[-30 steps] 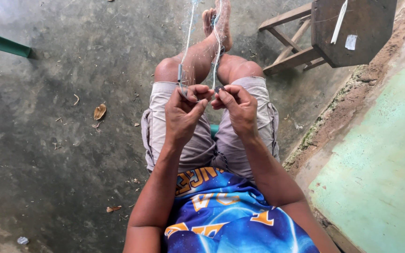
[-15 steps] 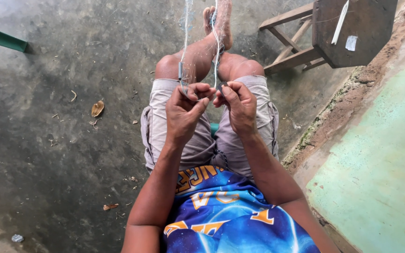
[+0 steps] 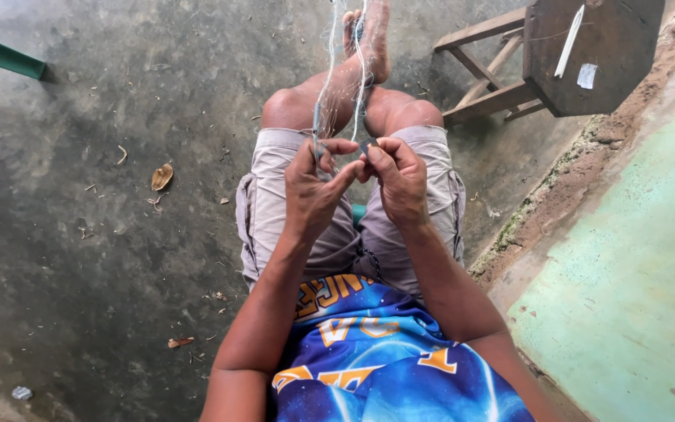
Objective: A person uses a net needle to weave and repair the mesh of a fishing net while seated.
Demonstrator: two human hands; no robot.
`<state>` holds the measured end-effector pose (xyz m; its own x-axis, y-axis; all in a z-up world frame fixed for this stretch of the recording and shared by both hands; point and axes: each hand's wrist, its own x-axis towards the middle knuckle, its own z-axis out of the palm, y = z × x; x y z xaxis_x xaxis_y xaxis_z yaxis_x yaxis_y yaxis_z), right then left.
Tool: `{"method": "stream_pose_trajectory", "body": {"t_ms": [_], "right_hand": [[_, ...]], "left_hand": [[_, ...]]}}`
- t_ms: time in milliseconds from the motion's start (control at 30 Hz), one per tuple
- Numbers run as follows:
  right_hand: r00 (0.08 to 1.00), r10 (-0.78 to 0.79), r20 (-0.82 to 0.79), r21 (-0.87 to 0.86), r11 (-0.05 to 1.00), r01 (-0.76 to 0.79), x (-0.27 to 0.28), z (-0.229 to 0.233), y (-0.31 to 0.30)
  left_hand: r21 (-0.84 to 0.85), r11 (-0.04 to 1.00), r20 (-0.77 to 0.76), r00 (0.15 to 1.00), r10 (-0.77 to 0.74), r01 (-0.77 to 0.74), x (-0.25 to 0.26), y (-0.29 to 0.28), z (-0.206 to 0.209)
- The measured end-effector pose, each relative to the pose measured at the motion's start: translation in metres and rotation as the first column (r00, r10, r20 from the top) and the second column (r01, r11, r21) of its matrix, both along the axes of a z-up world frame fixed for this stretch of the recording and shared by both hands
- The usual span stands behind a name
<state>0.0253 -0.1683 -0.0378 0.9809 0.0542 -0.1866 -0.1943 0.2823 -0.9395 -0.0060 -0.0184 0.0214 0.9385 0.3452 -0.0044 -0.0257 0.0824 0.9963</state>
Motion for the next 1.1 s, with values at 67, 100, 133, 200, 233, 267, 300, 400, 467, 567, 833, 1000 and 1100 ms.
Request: {"method": "stream_pose_trajectory", "body": {"t_ms": [67,100,133,200,233,267,300,400,467,567,833,1000,1100], "right_hand": [[1.0,0.006,0.009,-0.017,1.0,-0.006,0.0,0.005,0.0],[1.0,0.012,0.018,-0.034,0.999,-0.011,0.0,0.007,0.0],[1.0,0.012,0.017,-0.034,0.999,-0.011,0.0,0.009,0.002],[1.0,-0.004,0.021,-0.01,1.0,0.004,0.0,0.013,0.006],[1.0,-0.005,0.021,-0.011,1.0,0.005,0.0,0.013,0.007],[1.0,-0.007,0.017,0.001,1.0,0.007,-0.001,0.012,0.008],[1.0,-0.009,0.013,0.014,1.0,0.009,-0.001,0.011,0.008],[1.0,-0.007,0.017,0.019,1.0,0.006,-0.001,0.001,0.005],[1.0,-0.007,0.01,0.024,1.0,0.007,-0.001,0.003,0.007],[1.0,-0.012,-0.023,0.054,0.998,0.013,-0.002,0.006,0.009],[0.995,0.006,-0.096,0.15,0.989,0.009,-0.003,-0.007,0.003],[0.988,0.041,-0.149,0.27,0.963,0.0,-0.002,-0.018,-0.001],[0.983,0.074,-0.166,0.312,0.95,-0.018,-0.001,-0.015,-0.003]], "left_hand": [[-0.016,1.0,0.0,1.0,0.022,-0.022,0.002,-0.003,0.003],[-0.033,0.999,-0.001,0.999,0.043,-0.043,0.003,-0.004,0.005],[-0.034,0.998,-0.002,0.999,0.044,-0.044,0.003,-0.005,0.0],[-0.112,0.992,0.016,0.998,0.065,-0.062,0.004,-0.006,-0.012],[-0.112,0.992,0.016,0.998,0.064,-0.062,0.004,-0.006,-0.014],[-0.152,0.986,0.017,0.997,0.07,-0.067,0.003,-0.006,-0.016],[-0.192,0.979,0.018,0.997,0.076,-0.071,0.003,-0.007,-0.018],[-0.246,0.967,0.012,0.997,0.075,-0.07,0.003,-0.005,-0.027],[-0.258,0.961,-0.006,0.995,0.097,-0.095,0.004,-0.006,-0.029],[-0.291,0.949,-0.02,0.992,0.122,-0.122,0.004,-0.006,-0.03],[-0.355,0.924,-0.03,0.99,0.136,-0.138,0.002,-0.012,-0.023],[-0.388,0.913,-0.007,0.991,0.133,-0.125,0.0,-0.012,-0.019],[-0.404,0.907,-0.003,0.991,0.133,-0.123,-0.001,-0.014,-0.012]]}}
